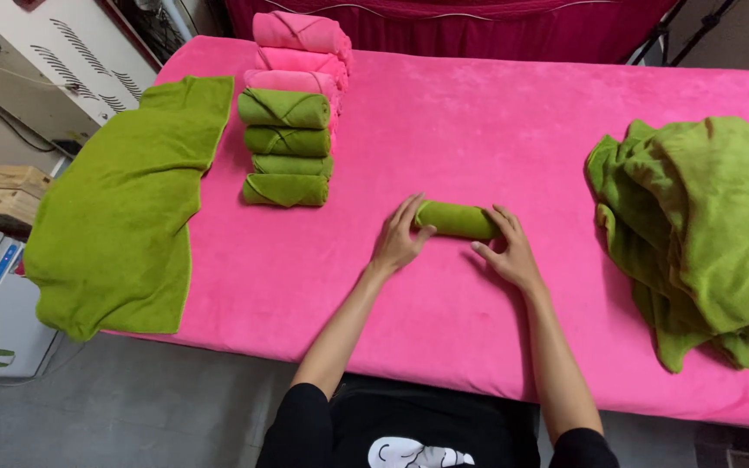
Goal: Folding and rolling towels into decorative shapes on a massage table
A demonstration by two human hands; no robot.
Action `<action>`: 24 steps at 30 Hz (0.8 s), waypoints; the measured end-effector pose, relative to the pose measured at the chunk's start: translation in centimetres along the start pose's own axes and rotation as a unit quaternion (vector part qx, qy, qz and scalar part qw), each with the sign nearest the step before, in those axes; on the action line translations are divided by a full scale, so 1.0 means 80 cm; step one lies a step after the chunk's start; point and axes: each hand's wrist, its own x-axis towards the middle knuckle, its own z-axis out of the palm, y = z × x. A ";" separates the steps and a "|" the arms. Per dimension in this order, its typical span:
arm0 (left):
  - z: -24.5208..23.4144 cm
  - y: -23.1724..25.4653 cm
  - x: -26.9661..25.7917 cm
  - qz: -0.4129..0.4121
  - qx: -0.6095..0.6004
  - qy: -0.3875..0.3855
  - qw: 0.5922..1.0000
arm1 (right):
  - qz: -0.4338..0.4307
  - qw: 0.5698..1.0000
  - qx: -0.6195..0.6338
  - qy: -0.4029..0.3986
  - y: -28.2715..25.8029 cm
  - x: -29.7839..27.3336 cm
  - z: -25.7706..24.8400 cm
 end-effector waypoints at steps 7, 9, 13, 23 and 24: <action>-0.009 0.016 -0.042 -0.018 0.004 0.016 1.000 | -0.014 0.994 0.064 0.092 0.020 -0.053 0.003; -0.015 0.036 -0.054 0.019 0.009 0.012 1.000 | -0.007 0.992 0.080 0.102 0.013 -0.070 0.004; -0.022 0.043 -0.065 0.047 0.037 0.016 0.998 | -0.016 0.992 0.078 0.102 0.012 -0.074 0.001; -0.027 0.064 -0.088 0.071 0.010 -0.036 0.997 | 0.033 0.989 0.128 0.067 0.019 -0.085 -0.003; -0.029 0.066 -0.091 0.051 -0.022 -0.092 0.994 | 0.021 0.994 0.096 0.046 0.013 -0.085 -0.003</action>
